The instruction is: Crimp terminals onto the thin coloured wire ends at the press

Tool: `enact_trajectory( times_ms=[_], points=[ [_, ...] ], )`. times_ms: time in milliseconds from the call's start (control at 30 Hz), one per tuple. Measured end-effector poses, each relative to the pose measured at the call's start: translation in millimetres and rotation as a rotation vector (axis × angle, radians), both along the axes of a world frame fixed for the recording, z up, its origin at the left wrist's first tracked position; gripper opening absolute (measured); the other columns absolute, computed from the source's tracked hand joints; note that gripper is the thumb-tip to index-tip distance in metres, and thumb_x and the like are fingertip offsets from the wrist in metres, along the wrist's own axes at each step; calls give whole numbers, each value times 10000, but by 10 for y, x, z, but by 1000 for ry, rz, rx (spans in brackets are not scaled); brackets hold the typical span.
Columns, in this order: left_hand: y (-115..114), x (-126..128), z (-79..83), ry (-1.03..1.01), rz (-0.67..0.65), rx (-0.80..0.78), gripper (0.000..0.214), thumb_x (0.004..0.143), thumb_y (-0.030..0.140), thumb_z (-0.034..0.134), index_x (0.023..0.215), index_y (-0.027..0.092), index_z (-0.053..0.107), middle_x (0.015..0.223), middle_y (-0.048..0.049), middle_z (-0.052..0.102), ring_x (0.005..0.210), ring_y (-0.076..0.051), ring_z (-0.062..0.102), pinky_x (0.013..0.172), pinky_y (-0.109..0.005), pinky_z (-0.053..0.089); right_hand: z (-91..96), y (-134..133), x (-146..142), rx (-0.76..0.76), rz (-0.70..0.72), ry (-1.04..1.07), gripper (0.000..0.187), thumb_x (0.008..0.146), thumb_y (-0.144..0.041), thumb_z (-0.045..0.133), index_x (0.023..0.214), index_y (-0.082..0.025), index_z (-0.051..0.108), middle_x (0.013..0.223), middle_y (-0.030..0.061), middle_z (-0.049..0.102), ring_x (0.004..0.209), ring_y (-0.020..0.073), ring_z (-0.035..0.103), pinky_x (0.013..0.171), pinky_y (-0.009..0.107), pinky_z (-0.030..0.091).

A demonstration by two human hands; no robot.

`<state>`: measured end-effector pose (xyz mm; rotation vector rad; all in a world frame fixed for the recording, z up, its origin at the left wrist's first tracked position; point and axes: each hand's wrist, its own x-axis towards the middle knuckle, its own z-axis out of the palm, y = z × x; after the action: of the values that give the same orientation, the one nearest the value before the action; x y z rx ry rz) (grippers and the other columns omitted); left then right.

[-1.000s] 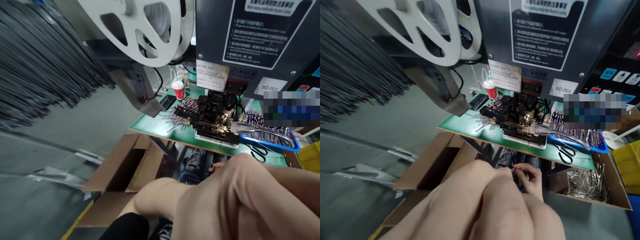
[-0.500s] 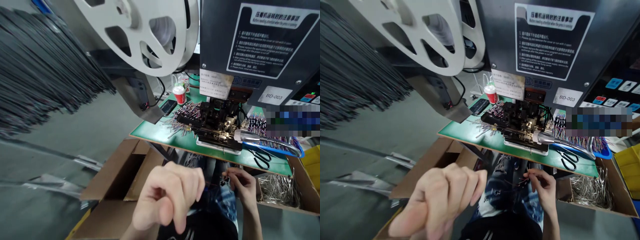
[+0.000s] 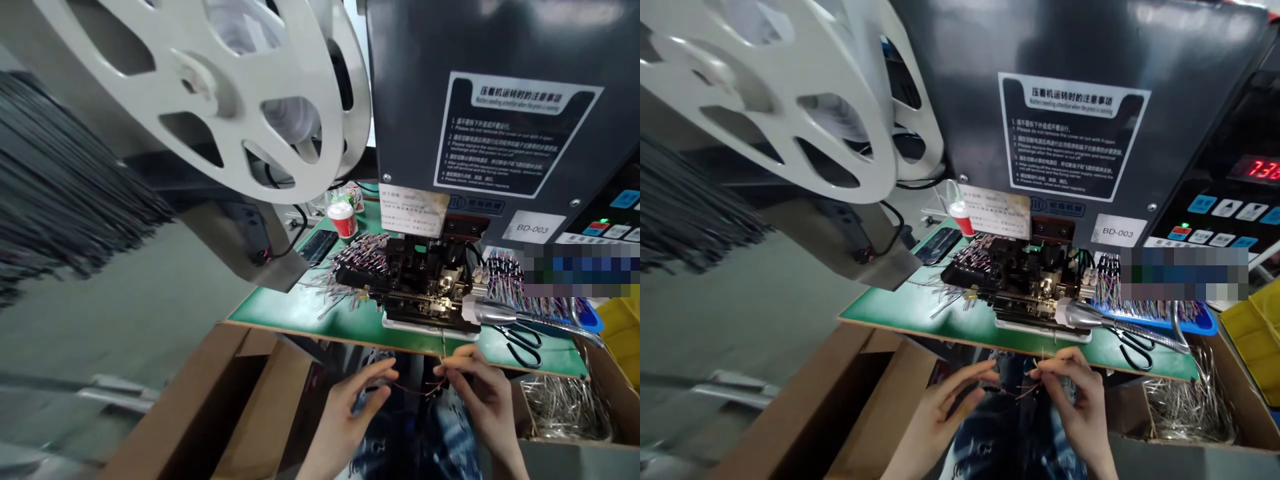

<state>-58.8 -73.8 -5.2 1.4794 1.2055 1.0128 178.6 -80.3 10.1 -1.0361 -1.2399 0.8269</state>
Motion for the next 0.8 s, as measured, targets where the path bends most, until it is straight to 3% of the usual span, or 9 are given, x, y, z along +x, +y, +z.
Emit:
enact_trajectory(
  times_ms=[133,267,400,567,700,800],
  points=[
    [116,209,-154,-175,-141,6,608,922,664,720,1372,256,734,1329,-127,784,1291,-333,707,1136,-414,545,-6,101,-69,-62,-14,52,206,967,-455,776,985,-272,870,880,75,852,832,266,798,827,370,636],
    [209,430,-165,-113,-241,46,556,941,664,690,1310,258,781,1265,-118,814,1182,-331,763,1085,-417,581,-27,193,-72,-34,6,39,164,989,-399,758,994,-273,864,930,64,866,858,247,821,811,309,641],
    [288,453,5,64,-198,134,342,992,518,677,1155,274,853,1136,-93,853,1076,-316,793,1019,-410,617,-46,277,-54,22,13,-31,114,993,-327,753,1028,-306,859,956,41,871,877,235,825,828,296,643],
    [408,283,77,196,-37,375,240,982,398,706,1143,286,845,1128,-71,858,1113,-317,785,1106,-451,570,-131,388,-118,43,-80,-106,96,962,-352,782,1010,-333,863,939,23,869,864,233,817,849,312,634],
    [488,306,-49,140,-92,292,323,942,451,761,1226,308,819,1154,-64,854,1051,-299,815,961,-356,654,-239,456,-216,-38,-125,-69,142,958,-413,772,983,-310,867,903,45,856,763,234,787,651,288,630],
    [532,378,-138,158,-93,199,220,910,365,794,1112,303,856,1071,-48,871,994,-295,830,924,-347,668,-276,472,-271,-99,-93,-1,202,962,-461,759,970,-290,866,892,58,851,686,214,757,557,257,600]
  ],
)
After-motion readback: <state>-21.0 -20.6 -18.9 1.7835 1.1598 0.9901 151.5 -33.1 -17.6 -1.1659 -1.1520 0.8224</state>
